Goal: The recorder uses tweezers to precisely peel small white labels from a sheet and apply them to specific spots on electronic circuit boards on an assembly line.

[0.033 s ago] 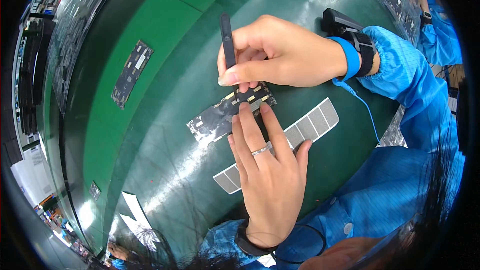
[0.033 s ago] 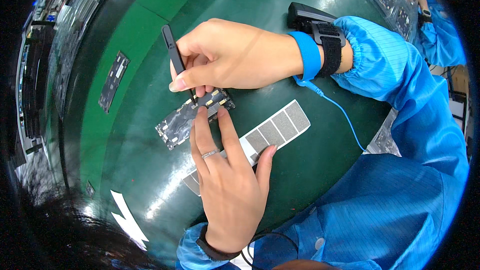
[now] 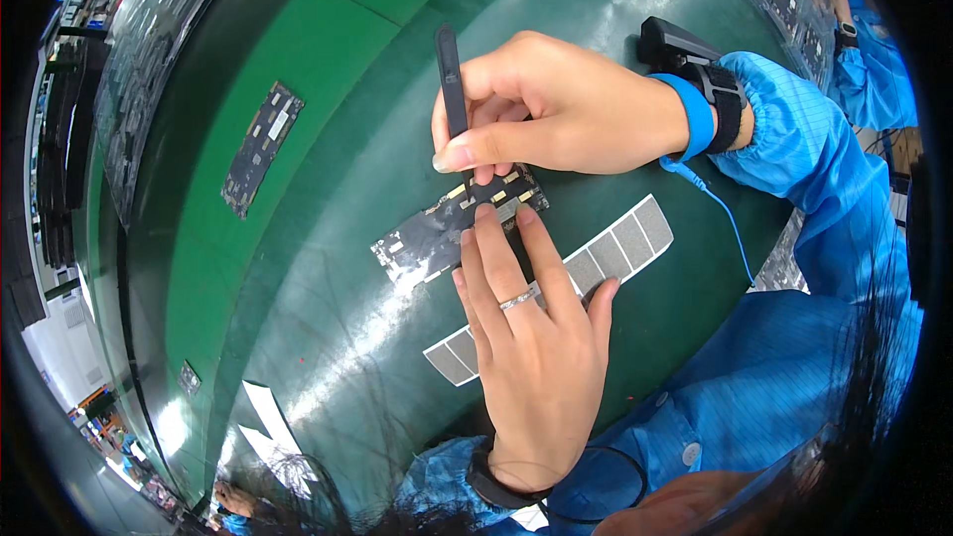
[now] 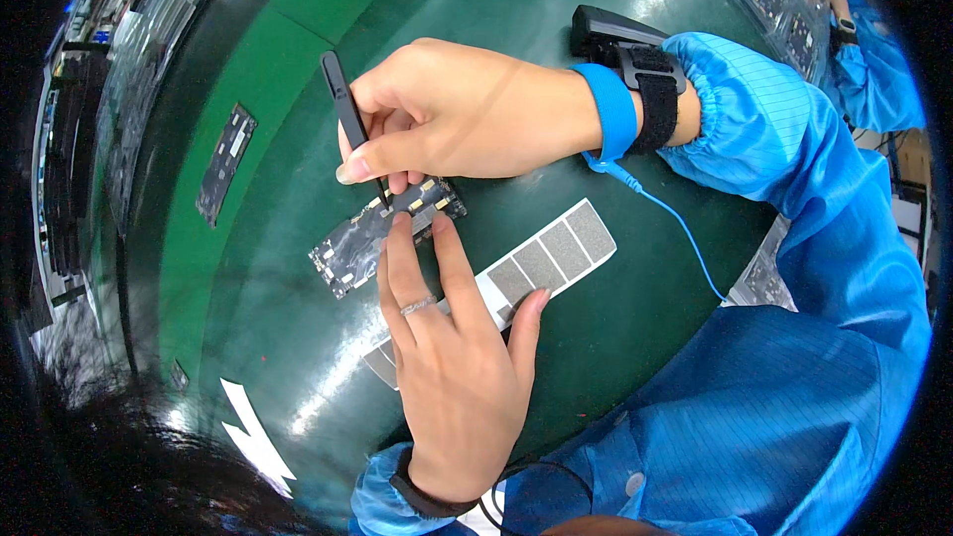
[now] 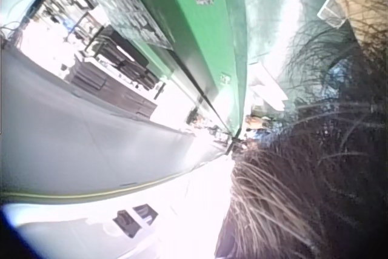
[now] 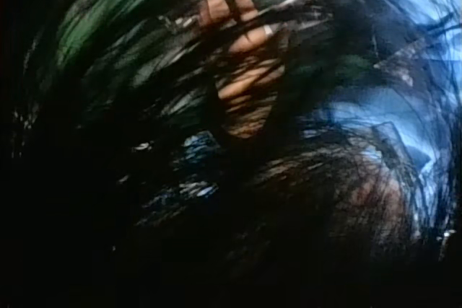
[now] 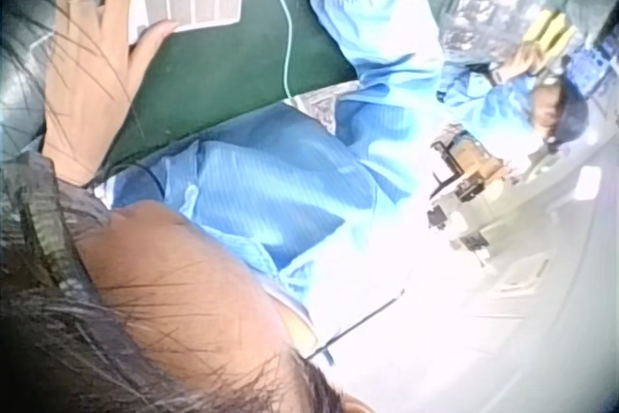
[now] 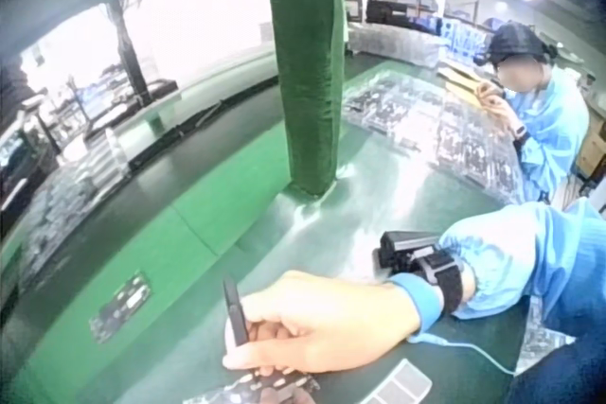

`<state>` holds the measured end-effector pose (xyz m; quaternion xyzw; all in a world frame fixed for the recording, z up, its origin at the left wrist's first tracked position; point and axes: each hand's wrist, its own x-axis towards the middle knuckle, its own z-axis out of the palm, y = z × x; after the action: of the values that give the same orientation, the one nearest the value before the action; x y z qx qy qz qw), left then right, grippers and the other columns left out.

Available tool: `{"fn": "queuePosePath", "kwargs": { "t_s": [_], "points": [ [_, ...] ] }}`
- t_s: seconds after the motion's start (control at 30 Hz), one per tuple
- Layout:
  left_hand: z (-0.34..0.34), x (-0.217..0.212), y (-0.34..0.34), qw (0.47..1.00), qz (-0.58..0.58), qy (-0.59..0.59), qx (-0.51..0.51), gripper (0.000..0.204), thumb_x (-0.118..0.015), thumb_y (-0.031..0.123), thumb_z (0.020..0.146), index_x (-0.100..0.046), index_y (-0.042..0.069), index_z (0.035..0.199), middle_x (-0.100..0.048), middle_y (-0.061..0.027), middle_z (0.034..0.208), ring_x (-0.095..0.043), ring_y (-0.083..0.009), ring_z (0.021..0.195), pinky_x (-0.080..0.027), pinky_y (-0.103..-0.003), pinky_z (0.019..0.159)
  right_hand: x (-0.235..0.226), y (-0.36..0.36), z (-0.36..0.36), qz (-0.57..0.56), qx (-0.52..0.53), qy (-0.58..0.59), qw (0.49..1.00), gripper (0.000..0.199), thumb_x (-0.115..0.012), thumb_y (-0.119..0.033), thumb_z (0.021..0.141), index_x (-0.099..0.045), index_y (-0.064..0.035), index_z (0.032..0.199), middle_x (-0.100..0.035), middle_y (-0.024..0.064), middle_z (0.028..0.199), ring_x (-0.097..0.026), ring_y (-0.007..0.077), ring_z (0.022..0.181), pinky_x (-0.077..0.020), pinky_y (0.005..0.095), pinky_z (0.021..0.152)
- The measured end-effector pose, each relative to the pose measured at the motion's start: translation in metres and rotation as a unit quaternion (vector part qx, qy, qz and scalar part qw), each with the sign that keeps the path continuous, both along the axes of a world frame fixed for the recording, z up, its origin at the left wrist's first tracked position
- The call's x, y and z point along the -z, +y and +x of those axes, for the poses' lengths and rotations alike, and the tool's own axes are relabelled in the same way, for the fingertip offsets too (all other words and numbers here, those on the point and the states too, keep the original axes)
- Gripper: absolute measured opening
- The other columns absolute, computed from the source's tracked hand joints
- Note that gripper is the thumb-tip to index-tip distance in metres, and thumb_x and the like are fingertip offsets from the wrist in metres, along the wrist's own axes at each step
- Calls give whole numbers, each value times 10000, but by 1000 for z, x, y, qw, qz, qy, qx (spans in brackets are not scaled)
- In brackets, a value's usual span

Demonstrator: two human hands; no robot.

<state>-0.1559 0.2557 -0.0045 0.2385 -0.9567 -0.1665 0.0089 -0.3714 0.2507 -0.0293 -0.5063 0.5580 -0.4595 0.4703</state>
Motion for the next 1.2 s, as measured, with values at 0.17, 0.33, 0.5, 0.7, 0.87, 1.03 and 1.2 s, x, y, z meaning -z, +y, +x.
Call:
{"fn": "queuePosePath", "kwargs": {
  "t_s": [0.17,0.33,0.5,0.7,0.87,1.03,1.2],
  "points": [
    [-1,-4,1,1000,-5,-4,-14,831,-769,462,912,-481,-60,1491,-378,-341,1568,-481,-487,1386,-478,-548,1140,-2,4,-2,-9,-3,17,1000,170,-715,-151,1027,-690,16,1047,-747,76,851,-723,119,781,-583,263,720],
    [4,-5,-3,999,-22,-26,-19,897,-721,590,904,-494,-59,1479,-389,-354,1589,-470,-484,1416,-422,-562,1173,-1,3,-1,-9,-13,21,1000,148,-721,-121,1014,-704,26,1022,-759,102,916,-728,135,817,-586,274,749],
    [6,-3,2,1000,-9,-19,-13,961,-642,695,901,-493,-41,1500,-397,-333,1602,-429,-489,1463,-381,-577,1195,-28,28,-9,-169,-49,141,974,153,-789,-26,923,-761,43,1056,-745,154,1079,-733,187,933,-595,316,791],
    [51,-45,37,995,18,-79,52,976,-696,679,865,-500,-27,1508,-445,-267,1583,-508,-464,1390,-411,-625,1154,-32,86,13,-34,-29,50,998,183,-786,-6,912,-751,70,1076,-756,199,1052,-758,311,930,-603,376,797],
    [52,-20,57,984,3,-136,116,892,-669,678,892,-522,67,1525,-477,-162,1581,-523,-309,1395,-391,-522,1198,1,107,27,-63,-7,76,995,187,-779,-119,960,-730,18,1077,-759,139,919,-764,226,770,-617,320,665],
    [53,-17,63,984,-8,-138,112,912,-678,687,877,-513,74,1531,-476,-168,1580,-517,-327,1401,-385,-525,1204,7,108,32,-79,-6,85,993,173,-773,-120,965,-729,15,1062,-752,138,882,-756,220,737,-592,313,616],
    [53,-20,67,985,1,-136,110,918,-686,690,866,-516,71,1522,-480,-179,1571,-516,-340,1401,-382,-530,1207,5,109,34,-54,-14,72,996,174,-765,-122,963,-729,16,1062,-738,120,792,-730,209,668,-569,302,578]
  ]
}}
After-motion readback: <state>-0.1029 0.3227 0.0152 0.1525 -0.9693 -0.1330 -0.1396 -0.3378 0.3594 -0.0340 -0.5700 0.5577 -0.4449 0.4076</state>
